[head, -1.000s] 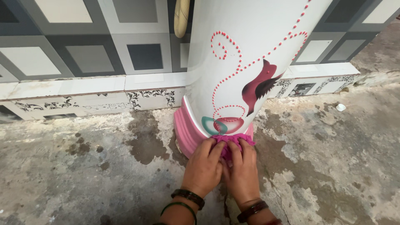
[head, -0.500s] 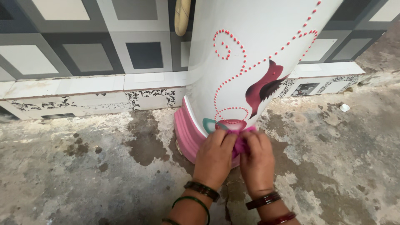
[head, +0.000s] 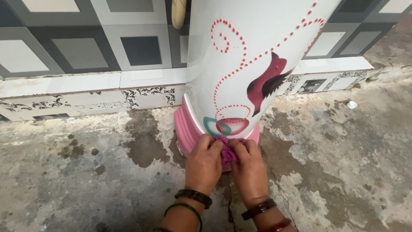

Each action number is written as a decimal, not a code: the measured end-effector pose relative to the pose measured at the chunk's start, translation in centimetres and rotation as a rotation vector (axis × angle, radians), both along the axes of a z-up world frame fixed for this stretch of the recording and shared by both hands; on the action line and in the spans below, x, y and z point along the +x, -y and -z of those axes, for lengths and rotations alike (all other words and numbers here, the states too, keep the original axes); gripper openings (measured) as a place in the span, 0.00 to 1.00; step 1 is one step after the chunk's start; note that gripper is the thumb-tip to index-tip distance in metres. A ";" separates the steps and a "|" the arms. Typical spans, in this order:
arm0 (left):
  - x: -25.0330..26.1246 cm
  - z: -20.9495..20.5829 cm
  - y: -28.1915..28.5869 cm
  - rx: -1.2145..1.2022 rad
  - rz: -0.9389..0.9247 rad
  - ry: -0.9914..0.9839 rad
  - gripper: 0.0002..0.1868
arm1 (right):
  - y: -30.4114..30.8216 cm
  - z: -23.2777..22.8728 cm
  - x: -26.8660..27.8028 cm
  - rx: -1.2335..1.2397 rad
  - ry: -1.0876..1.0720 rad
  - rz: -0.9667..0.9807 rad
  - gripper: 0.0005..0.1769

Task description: The person cleans the pedestal and basin of a sink using a pink cloth, wiping the exterior surfaces of the pedestal and the outer and inner surfaces of the basin by hand.

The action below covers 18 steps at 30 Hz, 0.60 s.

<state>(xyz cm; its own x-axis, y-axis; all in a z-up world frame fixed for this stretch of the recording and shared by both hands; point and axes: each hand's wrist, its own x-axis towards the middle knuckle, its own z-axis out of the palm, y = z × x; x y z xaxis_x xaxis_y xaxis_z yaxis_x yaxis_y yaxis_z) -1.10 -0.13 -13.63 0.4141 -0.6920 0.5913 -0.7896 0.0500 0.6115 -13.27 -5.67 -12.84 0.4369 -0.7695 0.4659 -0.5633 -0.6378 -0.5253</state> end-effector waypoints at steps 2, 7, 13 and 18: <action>-0.8 -0.1 0.4 0.002 -0.016 0.005 0.07 | 0.6 -0.2 -0.8 -0.034 0.013 0.018 0.25; -2.7 -0.6 1.8 0.065 0.079 0.088 0.08 | 2.1 -0.6 -1.7 0.108 0.122 0.154 0.19; -0.5 -0.3 0.5 0.024 0.029 0.081 0.09 | 0.3 0.0 0.7 0.022 0.185 0.145 0.18; -1.1 -0.1 0.3 0.045 -0.033 -0.037 0.07 | 0.2 -0.4 0.2 0.077 0.151 0.021 0.21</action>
<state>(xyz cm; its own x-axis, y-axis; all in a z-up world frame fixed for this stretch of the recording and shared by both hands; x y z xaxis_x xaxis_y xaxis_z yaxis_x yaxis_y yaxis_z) -2.22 -0.39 -13.54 0.4579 -0.7030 0.5441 -0.7674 -0.0036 0.6412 -13.12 -5.92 -12.42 0.3496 -0.8139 0.4641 -0.4871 -0.5810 -0.6521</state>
